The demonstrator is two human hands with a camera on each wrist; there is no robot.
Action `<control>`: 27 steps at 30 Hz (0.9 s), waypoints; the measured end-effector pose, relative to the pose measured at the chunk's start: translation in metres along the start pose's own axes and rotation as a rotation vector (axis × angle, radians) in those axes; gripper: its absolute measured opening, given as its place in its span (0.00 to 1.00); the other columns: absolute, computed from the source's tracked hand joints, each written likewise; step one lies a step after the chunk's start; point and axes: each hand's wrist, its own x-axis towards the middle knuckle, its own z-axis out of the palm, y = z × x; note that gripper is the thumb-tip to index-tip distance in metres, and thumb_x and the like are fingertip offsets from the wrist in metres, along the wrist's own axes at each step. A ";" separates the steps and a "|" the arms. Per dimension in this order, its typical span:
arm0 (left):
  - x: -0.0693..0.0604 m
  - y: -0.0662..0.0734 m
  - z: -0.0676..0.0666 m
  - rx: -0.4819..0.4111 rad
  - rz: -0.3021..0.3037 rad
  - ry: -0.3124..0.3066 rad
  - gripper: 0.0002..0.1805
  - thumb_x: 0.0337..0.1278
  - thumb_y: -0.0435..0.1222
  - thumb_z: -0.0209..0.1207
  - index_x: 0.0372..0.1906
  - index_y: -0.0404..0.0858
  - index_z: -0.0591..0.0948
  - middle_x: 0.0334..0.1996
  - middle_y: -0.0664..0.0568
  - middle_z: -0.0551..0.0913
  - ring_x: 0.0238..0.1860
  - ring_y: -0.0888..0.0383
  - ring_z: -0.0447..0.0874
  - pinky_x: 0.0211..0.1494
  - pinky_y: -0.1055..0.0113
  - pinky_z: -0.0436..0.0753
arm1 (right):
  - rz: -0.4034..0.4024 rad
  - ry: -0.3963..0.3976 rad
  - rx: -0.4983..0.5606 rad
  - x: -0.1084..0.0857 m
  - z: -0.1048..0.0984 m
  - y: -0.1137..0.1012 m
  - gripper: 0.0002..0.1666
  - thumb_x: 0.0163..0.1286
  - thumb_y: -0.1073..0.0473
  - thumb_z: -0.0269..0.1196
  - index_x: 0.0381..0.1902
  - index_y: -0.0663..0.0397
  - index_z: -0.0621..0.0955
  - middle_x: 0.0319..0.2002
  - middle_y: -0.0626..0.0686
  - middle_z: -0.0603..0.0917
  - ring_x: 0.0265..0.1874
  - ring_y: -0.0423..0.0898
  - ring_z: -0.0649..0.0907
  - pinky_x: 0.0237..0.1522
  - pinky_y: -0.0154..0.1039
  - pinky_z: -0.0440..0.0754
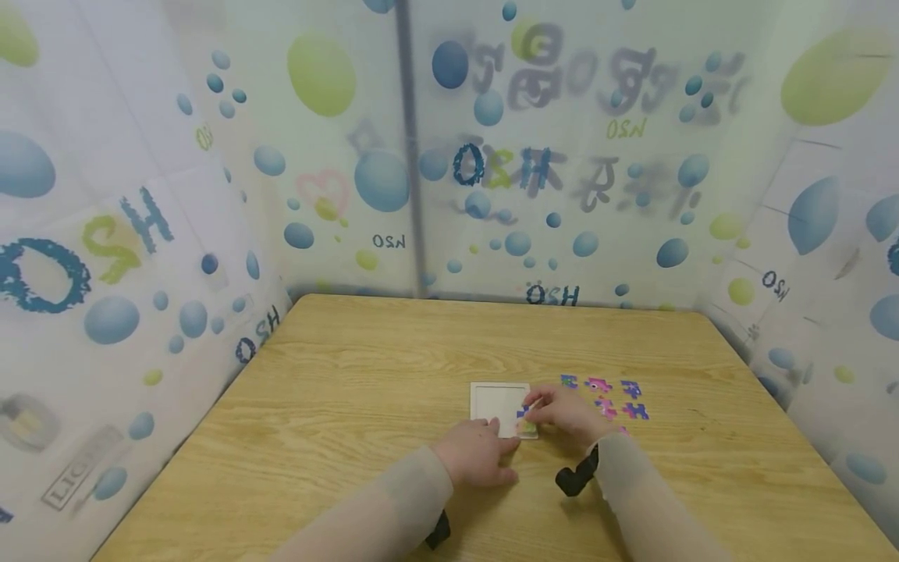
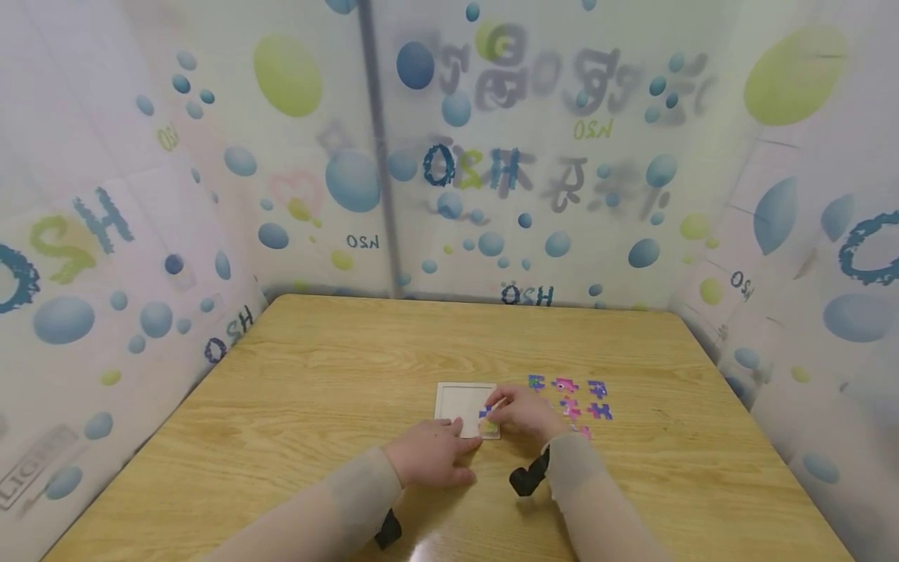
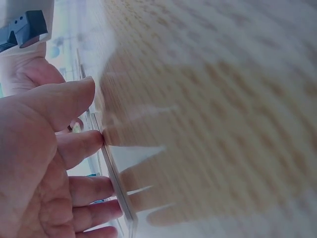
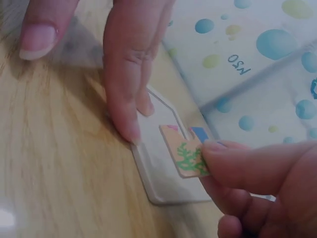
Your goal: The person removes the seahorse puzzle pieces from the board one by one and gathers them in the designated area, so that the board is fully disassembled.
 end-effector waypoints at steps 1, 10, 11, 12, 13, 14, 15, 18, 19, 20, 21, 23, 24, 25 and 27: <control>0.000 0.000 0.000 0.000 -0.002 -0.002 0.32 0.59 0.63 0.53 0.68 0.58 0.70 0.66 0.42 0.70 0.65 0.47 0.70 0.67 0.58 0.69 | 0.000 -0.001 0.022 -0.001 -0.002 0.000 0.10 0.60 0.64 0.68 0.40 0.56 0.82 0.35 0.53 0.79 0.36 0.49 0.74 0.37 0.40 0.71; -0.001 0.001 0.001 0.010 -0.009 0.007 0.32 0.59 0.63 0.52 0.68 0.59 0.70 0.67 0.43 0.69 0.66 0.47 0.69 0.68 0.59 0.68 | 0.027 -0.066 0.128 -0.014 -0.032 0.013 0.15 0.64 0.63 0.65 0.47 0.64 0.77 0.31 0.52 0.77 0.17 0.42 0.67 0.17 0.32 0.67; -0.001 0.001 0.001 0.012 -0.009 0.008 0.32 0.59 0.63 0.52 0.68 0.59 0.70 0.67 0.43 0.69 0.66 0.47 0.68 0.68 0.59 0.68 | 0.018 -0.072 0.131 -0.014 -0.035 0.015 0.16 0.64 0.64 0.65 0.47 0.65 0.77 0.31 0.52 0.77 0.18 0.42 0.69 0.18 0.32 0.70; -0.001 0.001 0.001 0.012 -0.010 0.008 0.32 0.59 0.63 0.53 0.68 0.59 0.70 0.67 0.43 0.69 0.66 0.48 0.68 0.68 0.59 0.67 | 0.008 -0.074 0.135 -0.016 -0.039 0.017 0.15 0.64 0.64 0.65 0.47 0.66 0.77 0.31 0.53 0.77 0.19 0.43 0.72 0.20 0.33 0.74; -0.001 0.001 0.001 0.013 -0.010 0.008 0.32 0.60 0.62 0.52 0.68 0.59 0.70 0.67 0.43 0.69 0.66 0.48 0.68 0.68 0.59 0.67 | -0.004 -0.078 0.136 -0.016 -0.042 0.018 0.15 0.64 0.64 0.64 0.46 0.67 0.76 0.32 0.53 0.78 0.20 0.44 0.74 0.23 0.35 0.76; -0.001 0.001 0.001 0.011 -0.011 0.006 0.32 0.60 0.62 0.53 0.68 0.59 0.70 0.67 0.43 0.69 0.66 0.48 0.68 0.69 0.59 0.67 | -0.011 -0.077 0.135 -0.018 -0.045 0.020 0.14 0.64 0.64 0.64 0.46 0.66 0.76 0.32 0.54 0.77 0.21 0.45 0.75 0.24 0.36 0.77; -0.001 0.002 0.001 0.010 -0.012 0.006 0.32 0.60 0.62 0.53 0.68 0.59 0.70 0.67 0.43 0.69 0.66 0.48 0.68 0.69 0.60 0.66 | -0.017 -0.070 0.129 -0.019 -0.048 0.022 0.14 0.64 0.64 0.64 0.45 0.66 0.77 0.32 0.54 0.77 0.22 0.45 0.76 0.26 0.37 0.78; -0.002 0.002 0.000 0.009 -0.016 0.004 0.32 0.60 0.62 0.53 0.68 0.59 0.70 0.67 0.43 0.69 0.67 0.48 0.67 0.69 0.60 0.66 | -0.011 -0.044 0.124 -0.024 -0.056 0.025 0.12 0.65 0.64 0.64 0.45 0.65 0.77 0.33 0.54 0.76 0.24 0.46 0.75 0.27 0.38 0.75; -0.002 0.002 0.000 0.010 -0.016 0.003 0.32 0.60 0.62 0.53 0.68 0.59 0.69 0.67 0.44 0.69 0.67 0.49 0.67 0.69 0.60 0.66 | -0.010 -0.041 0.121 -0.025 -0.059 0.027 0.13 0.65 0.64 0.64 0.45 0.65 0.77 0.33 0.53 0.76 0.25 0.46 0.75 0.27 0.38 0.73; -0.002 0.002 0.000 0.012 -0.017 0.003 0.32 0.60 0.62 0.53 0.68 0.59 0.69 0.67 0.44 0.69 0.67 0.49 0.67 0.69 0.60 0.66 | 0.006 -0.034 0.135 -0.027 -0.062 0.028 0.13 0.64 0.65 0.64 0.45 0.65 0.77 0.33 0.53 0.76 0.27 0.46 0.74 0.28 0.38 0.73; -0.002 0.002 0.000 0.013 -0.017 0.002 0.32 0.60 0.62 0.53 0.69 0.59 0.69 0.67 0.44 0.69 0.67 0.49 0.67 0.69 0.60 0.66 | 0.016 -0.026 0.130 -0.029 -0.065 0.030 0.14 0.64 0.65 0.64 0.46 0.65 0.77 0.33 0.52 0.75 0.26 0.46 0.73 0.26 0.37 0.71; -0.002 0.003 0.000 0.017 -0.017 0.001 0.32 0.60 0.62 0.52 0.69 0.59 0.69 0.67 0.44 0.69 0.67 0.49 0.67 0.69 0.60 0.66 | 0.039 -0.023 0.120 -0.032 -0.071 0.033 0.15 0.64 0.64 0.64 0.47 0.64 0.76 0.33 0.52 0.75 0.26 0.45 0.73 0.25 0.37 0.72; -0.002 0.003 0.000 0.019 -0.017 0.000 0.32 0.60 0.62 0.52 0.69 0.59 0.69 0.67 0.44 0.69 0.67 0.49 0.67 0.69 0.60 0.66 | 0.046 -0.018 0.113 -0.033 -0.074 0.035 0.15 0.64 0.64 0.64 0.46 0.64 0.76 0.32 0.52 0.76 0.25 0.45 0.73 0.25 0.36 0.73; -0.002 0.002 0.000 0.023 -0.016 0.001 0.32 0.60 0.62 0.52 0.69 0.59 0.69 0.67 0.44 0.69 0.67 0.49 0.67 0.69 0.60 0.67 | 0.039 -0.020 0.097 -0.034 -0.077 0.037 0.15 0.64 0.64 0.64 0.46 0.65 0.76 0.31 0.51 0.76 0.23 0.45 0.73 0.23 0.36 0.73; -0.002 0.002 0.001 0.023 -0.015 0.000 0.32 0.60 0.62 0.52 0.69 0.59 0.69 0.67 0.44 0.69 0.67 0.49 0.67 0.68 0.60 0.67 | 0.029 -0.018 0.064 -0.035 -0.083 0.042 0.15 0.64 0.64 0.64 0.46 0.65 0.76 0.30 0.51 0.77 0.21 0.44 0.73 0.22 0.36 0.75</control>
